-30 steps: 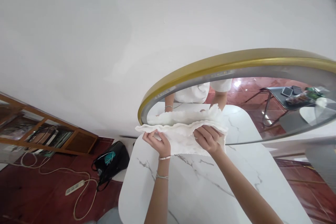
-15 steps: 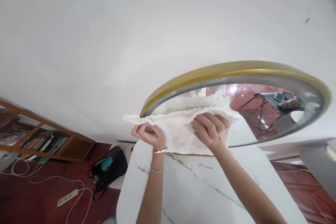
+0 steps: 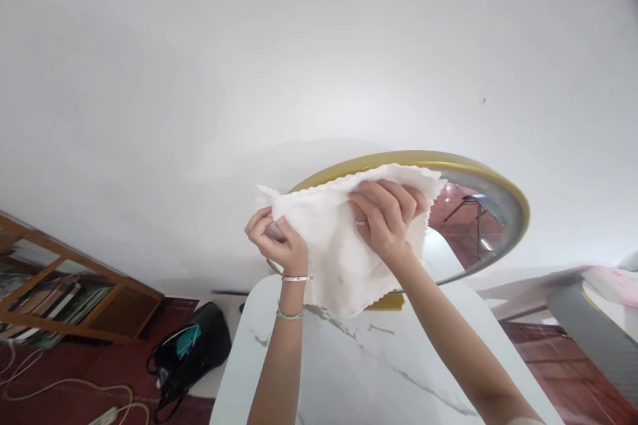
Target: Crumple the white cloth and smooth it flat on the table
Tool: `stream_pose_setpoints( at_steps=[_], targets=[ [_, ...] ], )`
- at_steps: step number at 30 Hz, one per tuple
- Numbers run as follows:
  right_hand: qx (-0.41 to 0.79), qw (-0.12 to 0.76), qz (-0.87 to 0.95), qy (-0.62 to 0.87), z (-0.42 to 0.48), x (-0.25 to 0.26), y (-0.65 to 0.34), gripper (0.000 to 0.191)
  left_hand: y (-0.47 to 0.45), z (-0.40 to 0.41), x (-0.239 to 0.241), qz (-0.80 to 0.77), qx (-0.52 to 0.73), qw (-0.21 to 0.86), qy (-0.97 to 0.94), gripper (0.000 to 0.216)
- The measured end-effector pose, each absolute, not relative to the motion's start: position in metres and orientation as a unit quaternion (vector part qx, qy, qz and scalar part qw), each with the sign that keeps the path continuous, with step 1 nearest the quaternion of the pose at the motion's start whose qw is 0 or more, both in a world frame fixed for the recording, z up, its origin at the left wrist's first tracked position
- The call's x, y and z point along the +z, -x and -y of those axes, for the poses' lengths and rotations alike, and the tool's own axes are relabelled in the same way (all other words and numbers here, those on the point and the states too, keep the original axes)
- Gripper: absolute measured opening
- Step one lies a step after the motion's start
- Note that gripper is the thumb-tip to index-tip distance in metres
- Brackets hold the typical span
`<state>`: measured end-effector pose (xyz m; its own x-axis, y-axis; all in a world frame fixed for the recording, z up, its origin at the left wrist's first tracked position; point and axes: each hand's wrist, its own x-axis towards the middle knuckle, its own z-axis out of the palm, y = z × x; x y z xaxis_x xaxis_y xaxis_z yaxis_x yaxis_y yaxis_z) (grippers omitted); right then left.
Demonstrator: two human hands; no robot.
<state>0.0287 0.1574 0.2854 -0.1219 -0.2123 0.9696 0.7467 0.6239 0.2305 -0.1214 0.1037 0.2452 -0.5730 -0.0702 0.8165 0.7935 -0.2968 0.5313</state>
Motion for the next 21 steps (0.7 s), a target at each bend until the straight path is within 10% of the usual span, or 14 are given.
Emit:
stream_pose_setpoints(
  at_steps=[21],
  targets=[
    [-0.378, 0.642, 0.621, 0.244, -0.155, 0.289, -0.029, 0.021, 0.121, -0.101, 0.253, 0.489, -0.69, 0.359, 0.395, 0.009]
  ],
)
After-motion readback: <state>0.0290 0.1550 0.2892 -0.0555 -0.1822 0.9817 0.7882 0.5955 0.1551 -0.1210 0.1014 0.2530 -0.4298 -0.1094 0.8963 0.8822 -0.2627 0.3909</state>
